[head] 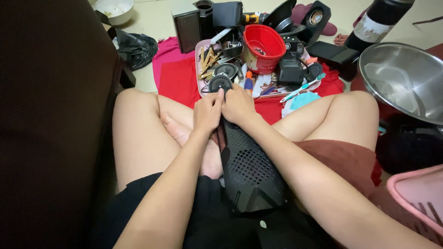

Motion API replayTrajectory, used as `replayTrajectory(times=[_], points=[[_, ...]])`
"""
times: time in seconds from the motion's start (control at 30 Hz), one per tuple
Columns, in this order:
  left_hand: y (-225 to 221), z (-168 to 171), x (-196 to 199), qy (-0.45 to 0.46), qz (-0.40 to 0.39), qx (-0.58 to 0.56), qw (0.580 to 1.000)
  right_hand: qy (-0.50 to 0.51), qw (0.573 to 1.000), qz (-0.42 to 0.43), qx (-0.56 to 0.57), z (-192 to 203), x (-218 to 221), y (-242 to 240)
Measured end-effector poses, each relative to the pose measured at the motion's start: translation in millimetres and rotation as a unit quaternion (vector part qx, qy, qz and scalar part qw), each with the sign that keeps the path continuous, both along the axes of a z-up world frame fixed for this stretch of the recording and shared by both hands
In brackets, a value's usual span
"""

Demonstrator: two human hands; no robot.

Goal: Applying small pieces of yellow adhesive tape to specific points on a black plastic casing

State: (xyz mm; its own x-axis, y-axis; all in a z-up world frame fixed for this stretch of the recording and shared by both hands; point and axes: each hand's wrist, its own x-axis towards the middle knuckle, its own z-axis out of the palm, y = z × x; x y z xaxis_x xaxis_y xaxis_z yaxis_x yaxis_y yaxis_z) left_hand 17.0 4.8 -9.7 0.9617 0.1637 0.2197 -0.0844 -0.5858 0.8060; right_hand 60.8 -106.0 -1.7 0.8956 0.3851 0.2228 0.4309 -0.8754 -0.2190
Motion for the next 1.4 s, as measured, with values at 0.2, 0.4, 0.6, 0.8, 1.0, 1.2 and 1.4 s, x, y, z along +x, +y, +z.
replayTrajectory(times=[0.2, 0.4, 0.6, 0.8, 1.0, 1.2, 1.4], points=[[0, -9, 5, -0.078, -0.028, -0.060, 0.995, -0.027, 0.998, 0.010, 0.051, 7, -4, 0], [1, -1, 4, -0.014, -0.060, -0.029, 0.998, -0.051, 0.997, 0.022, 0.048, -7, 6, -2], [4, -6, 7, 0.018, -0.073, 0.023, 0.997, -0.023, 0.999, 0.007, 0.037, -16, 11, -2], [0, 0, 4, -0.009, -0.044, 0.000, 0.999, 0.012, 1.000, -0.004, 0.020, -19, 13, 0], [-1, 2, 1, -0.015, -0.004, -0.001, 1.000, 0.024, 0.999, -0.002, 0.046, -11, 8, -1], [-1, 1, 0, -0.032, -0.004, 0.000, 0.999, 0.020, 0.998, -0.010, 0.063, -4, 2, -1], [2, 4, 1, 0.028, -0.039, 0.010, 0.999, 0.041, 0.998, -0.007, 0.036, 2, 1, 1]])
